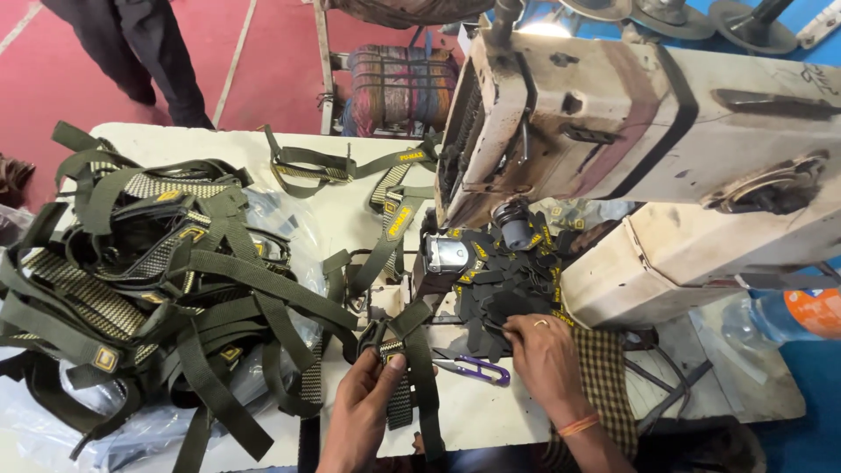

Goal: Assembling and organizing fabric sandal straps at a stitching workstation.

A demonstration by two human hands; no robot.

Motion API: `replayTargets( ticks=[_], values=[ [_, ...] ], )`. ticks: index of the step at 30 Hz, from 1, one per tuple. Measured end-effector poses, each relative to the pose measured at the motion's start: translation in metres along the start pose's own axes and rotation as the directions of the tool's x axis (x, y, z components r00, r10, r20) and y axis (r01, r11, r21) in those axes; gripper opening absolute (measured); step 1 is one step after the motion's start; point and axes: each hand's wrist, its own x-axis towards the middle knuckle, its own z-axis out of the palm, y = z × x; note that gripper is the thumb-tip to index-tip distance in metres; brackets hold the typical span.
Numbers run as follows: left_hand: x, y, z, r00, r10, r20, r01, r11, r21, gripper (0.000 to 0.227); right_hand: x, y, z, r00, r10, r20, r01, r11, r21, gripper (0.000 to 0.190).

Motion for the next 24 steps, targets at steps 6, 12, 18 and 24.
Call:
replayTargets(
  ticks=[6, 12, 18, 24],
  values=[
    [-0.006, 0.009, 0.007, 1.0, -0.018, 0.019, 0.02, 0.994, -0.107, 0.02, 0.003, 0.007, 0.003, 0.93, 0.053, 0.363, 0.015, 0.983, -0.183, 0.005],
    [-0.012, 0.02, 0.004, 0.998, -0.043, 0.035, 0.046, 0.994, -0.103, 0.02, 0.001, -0.028, -0.054, 0.916, 0.374, 0.142, -0.399, 0.884, 0.246, 0.027],
    [-0.014, 0.033, 0.012, 0.995, -0.103, 0.014, 0.104, 0.994, -0.037, 0.022, -0.022, -0.046, -0.071, 0.801, 0.46, 0.383, -0.56, 0.35, 0.751, 0.037],
    [-0.013, 0.019, 0.006, 0.998, -0.054, 0.037, 0.056, 0.998, -0.042, 0.021, -0.048, -0.063, -0.063, 0.951, -0.028, 0.309, -0.308, 0.026, 0.951, 0.024]
  ],
)
